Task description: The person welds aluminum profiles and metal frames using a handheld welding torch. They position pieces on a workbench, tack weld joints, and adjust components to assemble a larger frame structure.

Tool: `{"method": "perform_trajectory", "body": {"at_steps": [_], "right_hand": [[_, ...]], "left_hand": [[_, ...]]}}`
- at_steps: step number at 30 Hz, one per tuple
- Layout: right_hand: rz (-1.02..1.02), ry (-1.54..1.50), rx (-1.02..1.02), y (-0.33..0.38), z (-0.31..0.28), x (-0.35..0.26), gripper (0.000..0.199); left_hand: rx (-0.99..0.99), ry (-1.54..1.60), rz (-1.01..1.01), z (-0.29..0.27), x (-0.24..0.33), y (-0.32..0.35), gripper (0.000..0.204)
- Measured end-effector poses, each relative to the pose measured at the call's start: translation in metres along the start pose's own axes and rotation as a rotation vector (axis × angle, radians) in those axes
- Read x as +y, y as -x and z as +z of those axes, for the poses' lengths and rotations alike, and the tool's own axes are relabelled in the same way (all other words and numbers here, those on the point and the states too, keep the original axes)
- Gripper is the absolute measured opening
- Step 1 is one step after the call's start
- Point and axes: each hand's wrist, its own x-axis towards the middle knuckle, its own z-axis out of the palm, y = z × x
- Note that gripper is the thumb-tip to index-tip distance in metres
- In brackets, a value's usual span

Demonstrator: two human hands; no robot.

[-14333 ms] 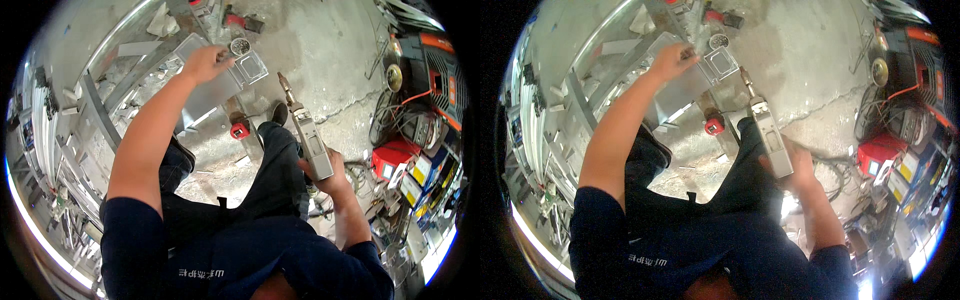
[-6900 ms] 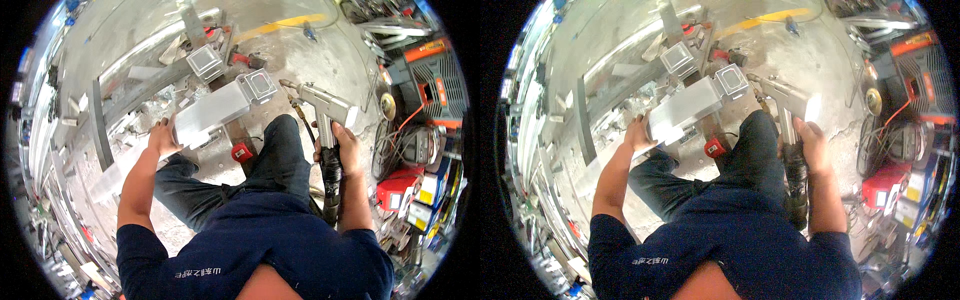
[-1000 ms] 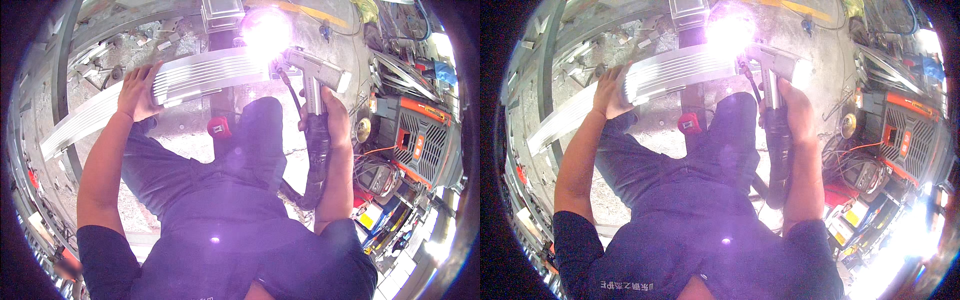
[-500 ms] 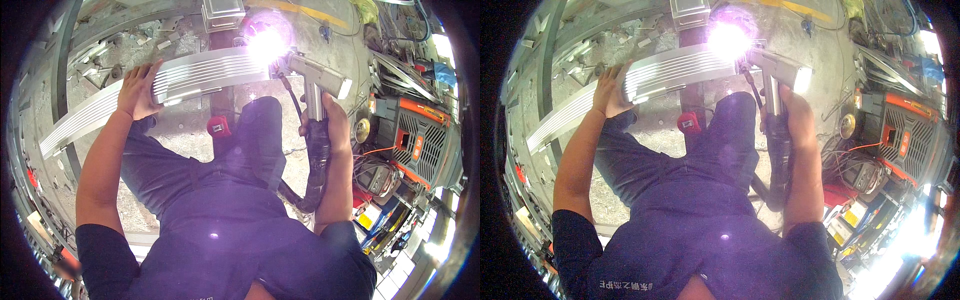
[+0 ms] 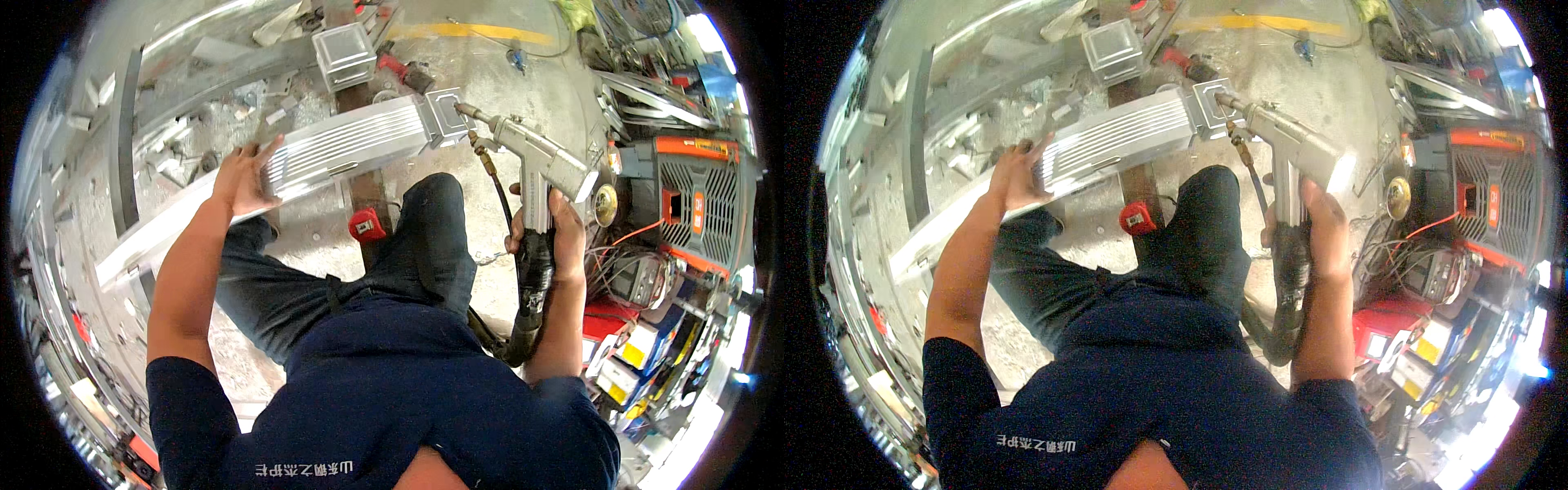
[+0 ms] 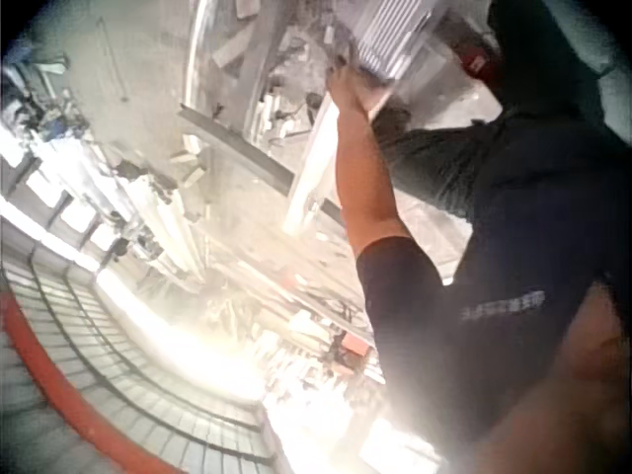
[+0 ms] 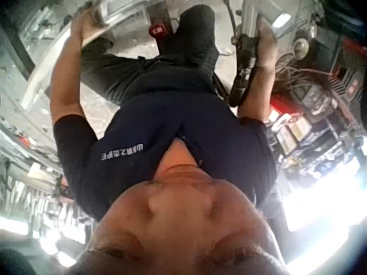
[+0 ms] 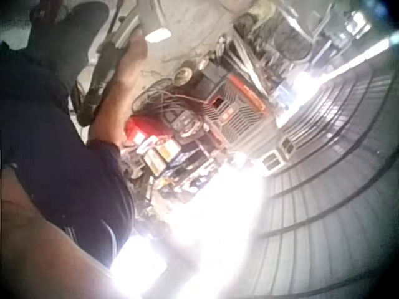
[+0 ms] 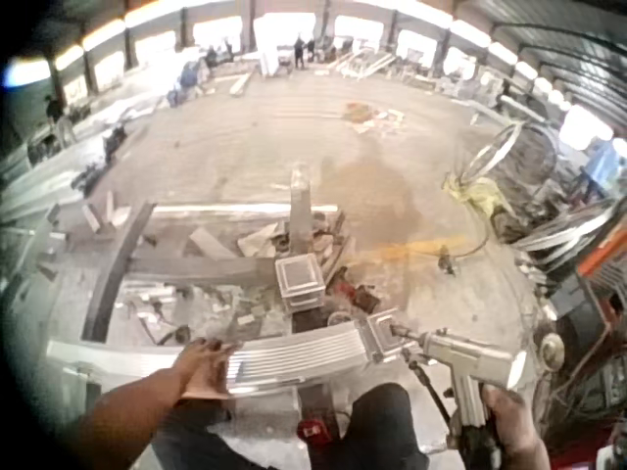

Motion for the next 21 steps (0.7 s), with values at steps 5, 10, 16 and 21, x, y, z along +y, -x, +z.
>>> {"method": "perform_trajectory", "body": {"at_steps": [5, 10, 16, 21], "right_hand": [[-0.011, -0.017, 0.011, 0.022, -0.010, 0.000, 0.066], [-0.011, -0.062, -0.016, 0.007, -0.005, 0.011, 0.065], [0.030, 0.000, -0.035, -0.014, 0.012, 0.009, 0.061], [0.031, 0.063, -0.088, -0.045, 0.027, 0.006, 0.057]], "left_hand": [[-0.143, 0.343, 0.073, -0.025, -0.024, -0.022, 0.114], [-0.207, 0.555, -0.109, 0.013, -0.095, -0.056, 0.086], [0.029, 0.062, -0.224, -0.017, -0.026, -0.043, 0.060], [0.340, -0.035, -0.172, 0.032, -0.033, -0.042, 0.055]]}}
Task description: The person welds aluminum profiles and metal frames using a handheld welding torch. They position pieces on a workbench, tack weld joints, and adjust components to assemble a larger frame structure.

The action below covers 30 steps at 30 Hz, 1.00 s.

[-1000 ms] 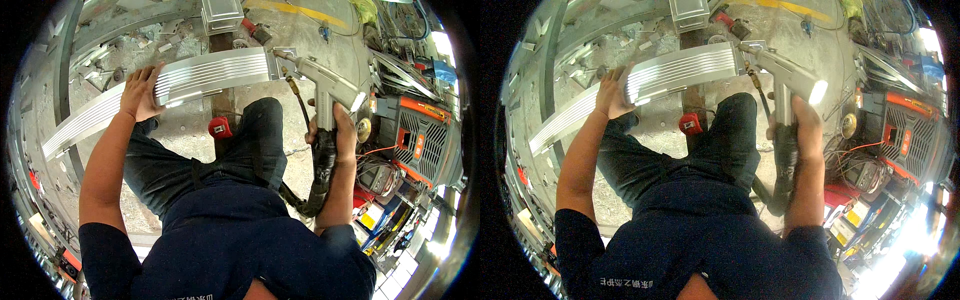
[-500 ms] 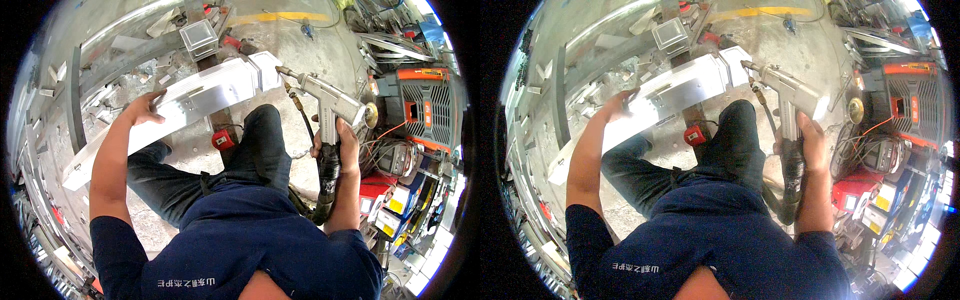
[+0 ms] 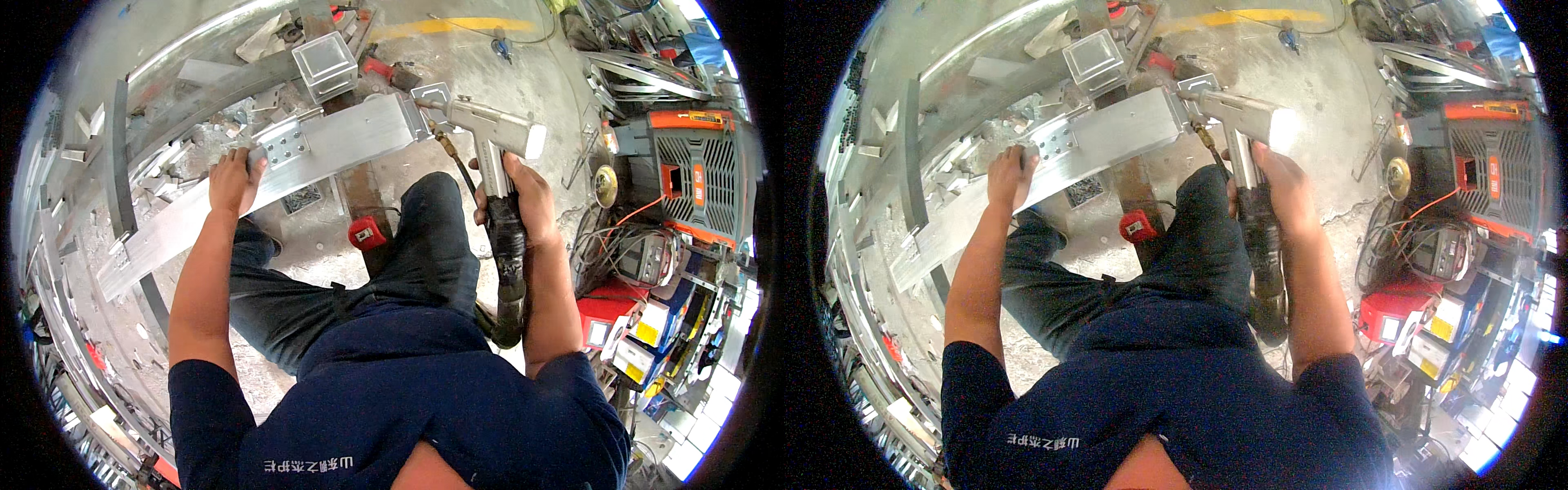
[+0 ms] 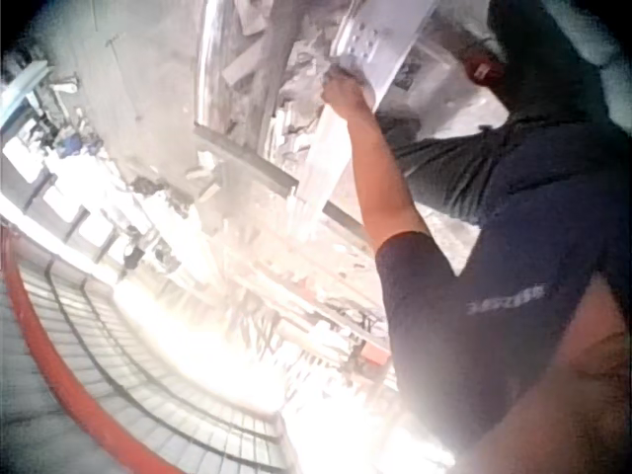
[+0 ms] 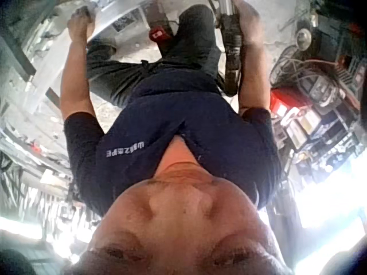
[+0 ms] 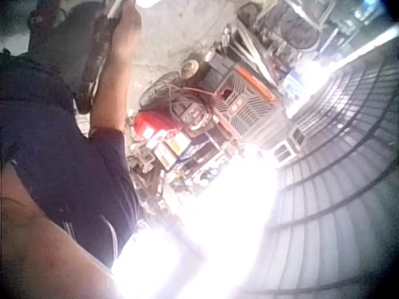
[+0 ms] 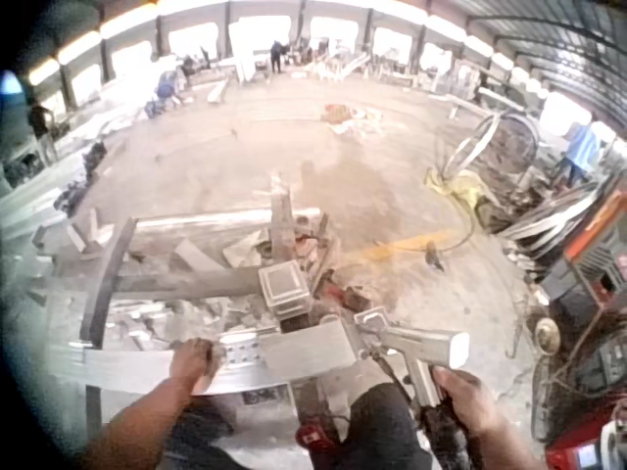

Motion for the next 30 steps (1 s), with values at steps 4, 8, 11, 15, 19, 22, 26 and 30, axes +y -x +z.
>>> {"method": "perform_trajectory", "body": {"at_steps": [4, 8, 11, 15, 19, 22, 26, 30], "right_hand": [[0.065, 0.002, 0.019, -0.018, 0.008, 0.000, 0.057], [0.050, 0.004, -0.025, -0.031, 0.017, -0.004, 0.058], [0.054, 0.039, -0.010, -0.035, 0.022, -0.009, 0.060], [0.064, 0.038, 0.017, -0.038, 0.023, -0.006, 0.063], [0.063, 0.027, 0.003, -0.040, 0.021, -0.005, 0.061], [0.051, 0.015, 0.001, -0.041, 0.019, -0.001, 0.060], [0.065, 0.024, -0.004, -0.042, 0.018, -0.001, 0.058], [0.066, 0.048, 0.000, -0.039, 0.020, -0.003, 0.057]], "left_hand": [[0.071, 0.036, -0.022, 0.004, 0.002, 0.004, 0.052], [0.088, 0.043, -0.028, -0.006, 0.011, 0.008, 0.049], [0.113, 0.034, -0.011, -0.001, 0.005, 0.007, 0.047], [0.101, 0.043, -0.021, -0.002, 0.007, 0.008, 0.046], [0.091, 0.050, -0.020, -0.001, 0.004, 0.007, 0.046], [0.092, 0.050, -0.022, 0.000, 0.005, 0.007, 0.046], [0.082, 0.044, -0.025, -0.001, 0.006, 0.007, 0.047], [0.096, 0.035, -0.017, -0.001, 0.006, 0.007, 0.048]]}}
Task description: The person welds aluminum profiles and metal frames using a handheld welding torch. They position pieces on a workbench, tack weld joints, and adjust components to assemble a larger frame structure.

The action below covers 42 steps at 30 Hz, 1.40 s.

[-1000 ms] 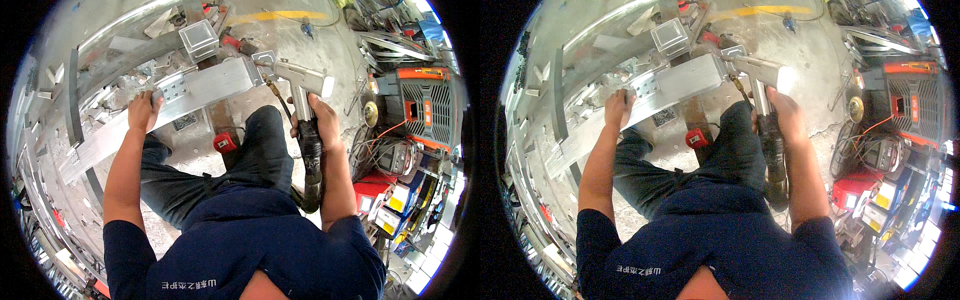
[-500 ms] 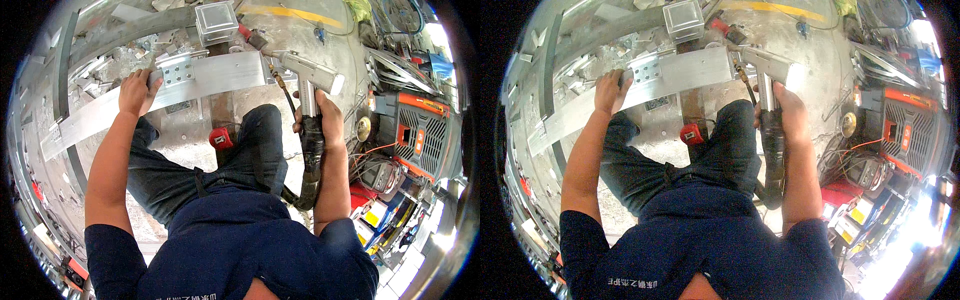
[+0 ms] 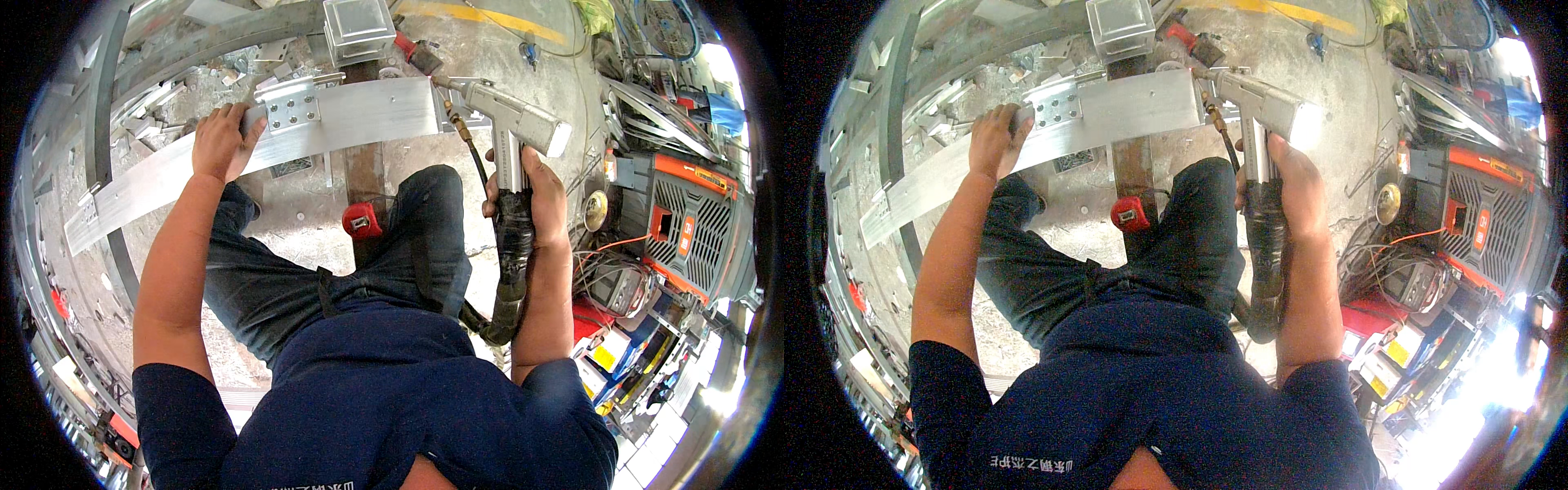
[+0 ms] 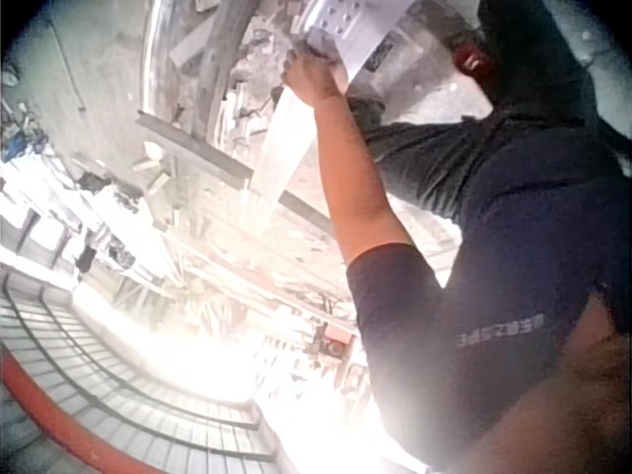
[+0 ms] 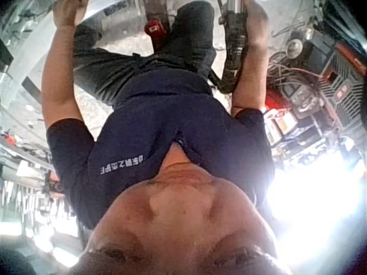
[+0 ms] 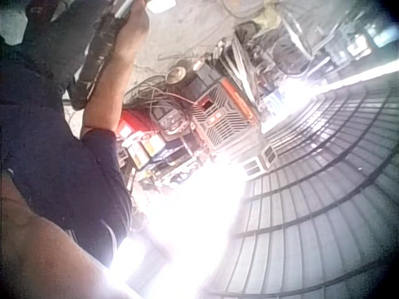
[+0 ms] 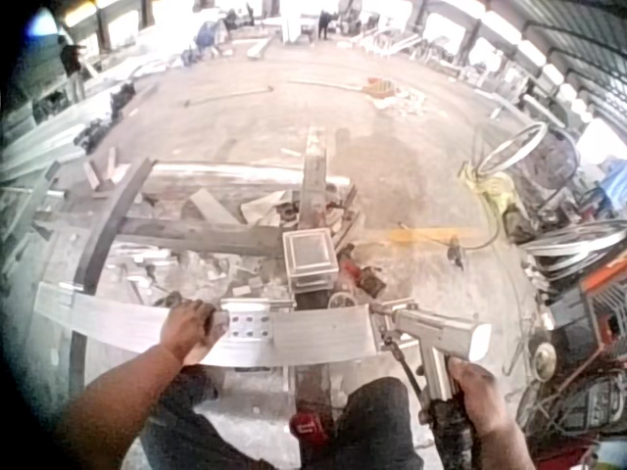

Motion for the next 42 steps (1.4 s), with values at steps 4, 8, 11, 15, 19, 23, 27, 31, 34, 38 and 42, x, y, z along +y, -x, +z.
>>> {"method": "perform_trajectory", "body": {"at_steps": [4, 8, 11, 15, 19, 23, 27, 31, 34, 38, 42], "right_hand": [[0.009, 0.020, 0.003, 0.001, 0.000, -0.001, 0.057], [0.012, 0.092, 0.048, -0.001, 0.003, -0.005, 0.057], [-0.005, 0.078, 0.019, -0.001, 0.004, -0.006, 0.057], [0.038, 0.096, 0.054, 0.003, 0.008, -0.011, 0.057], [0.026, 0.132, 0.042, 0.006, 0.002, -0.009, 0.056], [0.019, 0.164, 0.032, 0.009, 0.002, -0.010, 0.055], [0.022, 0.157, 0.030, 0.012, 0.000, -0.006, 0.056], [0.039, 0.154, 0.032, 0.013, -0.002, -0.003, 0.055], [0.050, 0.144, 0.010, 0.015, -0.006, -0.003, 0.048], [0.070, 0.131, 0.032, 0.019, -0.007, -0.001, 0.046], [0.050, 0.161, 0.061, 0.022, -0.004, 0.000, 0.053]], "left_hand": [[-0.017, -0.010, -0.008, 0.000, 0.001, -0.001, 0.049], [-0.064, -0.002, -0.042, -0.005, 0.004, -0.001, 0.050], [-0.117, 0.000, -0.052, -0.005, 0.002, -0.004, 0.051], [-0.081, -0.002, -0.029, -0.009, 0.005, -0.002, 0.051], [-0.061, -0.009, -0.022, -0.007, 0.005, -0.001, 0.051], [-0.087, -0.011, -0.033, -0.008, 0.005, -0.002, 0.051], [-0.063, 0.005, -0.014, -0.004, 0.001, -0.002, 0.051], [-0.078, -0.004, -0.027, -0.006, 0.003, -0.002, 0.050], [-0.060, -0.012, -0.022, -0.003, 0.002, -0.002, 0.050], [-0.052, -0.010, -0.016, -0.002, 0.000, -0.002, 0.051], [0.016, 0.037, 0.012, 0.001, -0.001, -0.001, 0.042]]}}
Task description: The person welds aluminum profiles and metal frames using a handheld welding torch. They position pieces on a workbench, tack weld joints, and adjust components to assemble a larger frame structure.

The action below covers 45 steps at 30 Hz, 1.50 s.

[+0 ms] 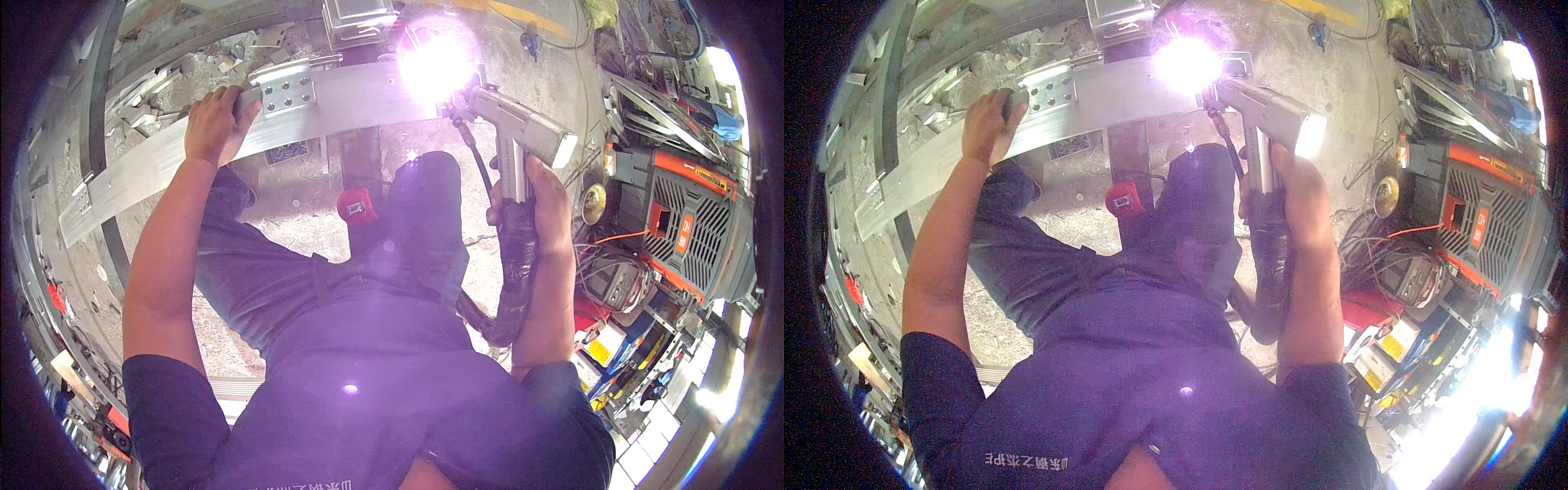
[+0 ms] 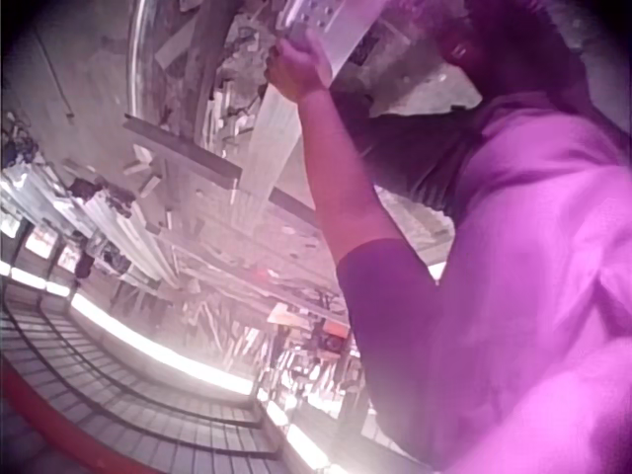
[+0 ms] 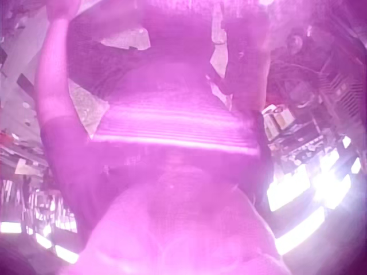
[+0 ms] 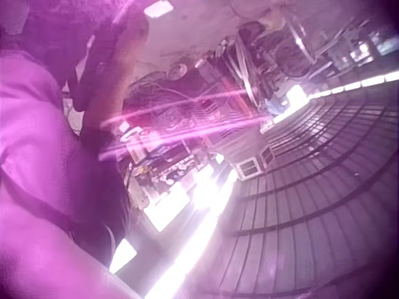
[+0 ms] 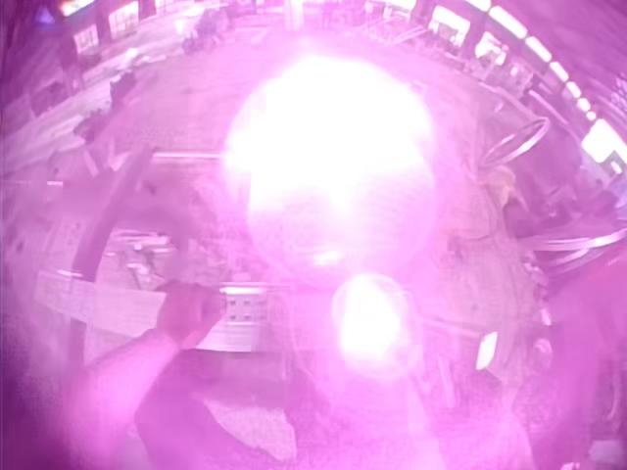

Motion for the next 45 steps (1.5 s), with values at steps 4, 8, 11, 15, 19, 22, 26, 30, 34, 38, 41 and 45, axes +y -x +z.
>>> {"method": "perform_trajectory", "body": {"at_steps": [4, 8, 11, 15, 19, 22, 26, 30, 34, 38, 41, 45], "right_hand": [[0.009, 0.011, 0.018, 0.003, 0.000, 0.001, 0.054], [-0.034, 0.012, -0.021, 0.005, -0.002, 0.005, 0.055], [-0.018, 0.041, 0.004, 0.006, -0.004, 0.006, 0.054], [0.013, -0.036, 0.008, 0.011, -0.003, 0.008, 0.054], [-0.010, 0.005, 0.013, 0.011, -0.008, 0.016, 0.054], [-0.028, 0.015, -0.017, 0.015, -0.008, 0.015, 0.055], [-0.009, 0.048, 0.005, 0.017, -0.011, 0.019, 0.055], [0.010, 0.010, 0.014, 0.019, -0.011, 0.021, 0.055], [0.029, 0.001, 0.016, 0.023, -0.012, 0.022, 0.055], [0.073, 0.015, 0.089, 0.027, -0.011, 0.023, 0.056], [0.013, 0.073, 0.012, 0.026, -0.019, 0.029, 0.057], [0.011, 0.030, 0.006, 0.029, -0.021, 0.032, 0.058]], "left_hand": [[-0.042, 0.013, -0.024, -0.001, 0.001, -0.001, 0.042], [-0.059, 0.007, -0.036, -0.004, 0.003, -0.001, 0.045], [-0.070, -0.017, -0.034, -0.003, 0.001, -0.001, 0.051], [-0.085, -0.032, -0.045, -0.004, 0.004, -0.001, 0.051], [-0.069, -0.005, -0.039, -0.007, 0.005, 0.000, 0.048], [-0.074, 0.001, -0.049, -0.008, 0.006, 0.000, 0.047], [-0.072, -0.009, -0.043, -0.007, 0.006, -0.001, 0.046], [-0.057, -0.005, -0.040, -0.008, 0.006, 0.000, 0.046], [-0.104, -0.045, -0.059, -0.006, 0.005, -0.001, 0.052], [-0.082, -0.053, -0.055, -0.005, 0.004, 0.000, 0.050], [-0.102, -0.051, -0.061, -0.006, 0.005, -0.002, 0.048], [-0.072, -0.018, -0.031, -0.004, 0.002, -0.002, 0.046]]}}
